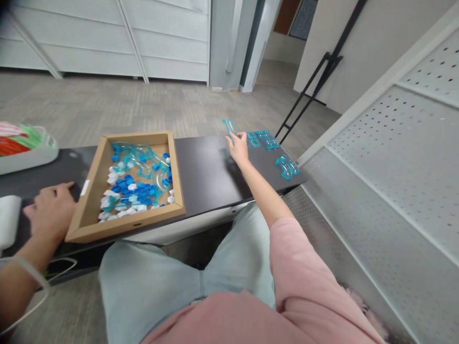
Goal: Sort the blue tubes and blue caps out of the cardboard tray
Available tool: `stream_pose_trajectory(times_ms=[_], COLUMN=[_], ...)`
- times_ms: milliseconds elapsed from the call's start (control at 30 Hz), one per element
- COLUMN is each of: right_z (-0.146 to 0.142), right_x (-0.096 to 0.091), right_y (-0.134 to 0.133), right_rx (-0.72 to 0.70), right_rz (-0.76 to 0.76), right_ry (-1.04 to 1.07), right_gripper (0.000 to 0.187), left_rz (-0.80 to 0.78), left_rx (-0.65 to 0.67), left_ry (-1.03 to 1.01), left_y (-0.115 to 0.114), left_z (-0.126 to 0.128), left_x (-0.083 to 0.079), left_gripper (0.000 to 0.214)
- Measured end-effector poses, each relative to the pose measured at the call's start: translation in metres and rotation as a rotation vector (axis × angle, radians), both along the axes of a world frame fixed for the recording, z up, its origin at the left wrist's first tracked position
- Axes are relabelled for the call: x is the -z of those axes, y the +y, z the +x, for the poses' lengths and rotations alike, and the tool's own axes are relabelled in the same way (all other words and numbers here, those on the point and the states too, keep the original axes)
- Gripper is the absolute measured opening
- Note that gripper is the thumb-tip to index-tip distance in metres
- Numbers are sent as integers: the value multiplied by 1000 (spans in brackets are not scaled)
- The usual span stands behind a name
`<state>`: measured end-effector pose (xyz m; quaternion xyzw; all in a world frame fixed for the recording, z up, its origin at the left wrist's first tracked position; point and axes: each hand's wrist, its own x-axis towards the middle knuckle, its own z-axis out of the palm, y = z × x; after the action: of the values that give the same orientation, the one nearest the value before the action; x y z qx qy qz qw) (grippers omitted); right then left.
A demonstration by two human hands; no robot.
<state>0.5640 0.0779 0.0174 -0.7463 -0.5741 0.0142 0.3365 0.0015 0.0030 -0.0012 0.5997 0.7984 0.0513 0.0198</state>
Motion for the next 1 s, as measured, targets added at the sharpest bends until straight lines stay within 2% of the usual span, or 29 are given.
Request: stream_pose_trajectory(times_ms=[133, 267, 433, 533, 700, 800, 833, 900, 1000], right_z=[32, 44, 50, 51, 48, 37, 29, 0, -73], right_x=[7, 20, 33, 35, 29, 17, 11, -5, -34], right_y=[-3, -6, -6, -7, -14, -11, -9, -7, -17], right_rx=[86, 126, 168, 169, 194, 216, 176, -9, -494], right_rz=[-160, -277, -191, -174, -184, -111, -78, -22, -3], right_ry=[-118, -251, -240, -239, -260, -273, -279, -281, -232], right_gripper=[55, 46, 42, 43, 48, 53, 53, 52, 48], left_rz=[17, -2, -31, -20, -26, -55, -52, -34, 11], left_rx=[0, -24, -28, -4, -20, 35, 41, 54, 43], left_ry=[-47, -98, -106, -99, -23, -42, -49, -61, -61], left_y=[-2, -5, -7, -5, -4, -6, -7, -7, -7], left_z=[-2, 1, 4, 3, 6, 10, 10, 10, 10], left_x=[0, -7, -13, -11, -14, -20, -21, -22, -18], left_gripper=[89, 98, 101, 95, 81, 76, 75, 74, 71])
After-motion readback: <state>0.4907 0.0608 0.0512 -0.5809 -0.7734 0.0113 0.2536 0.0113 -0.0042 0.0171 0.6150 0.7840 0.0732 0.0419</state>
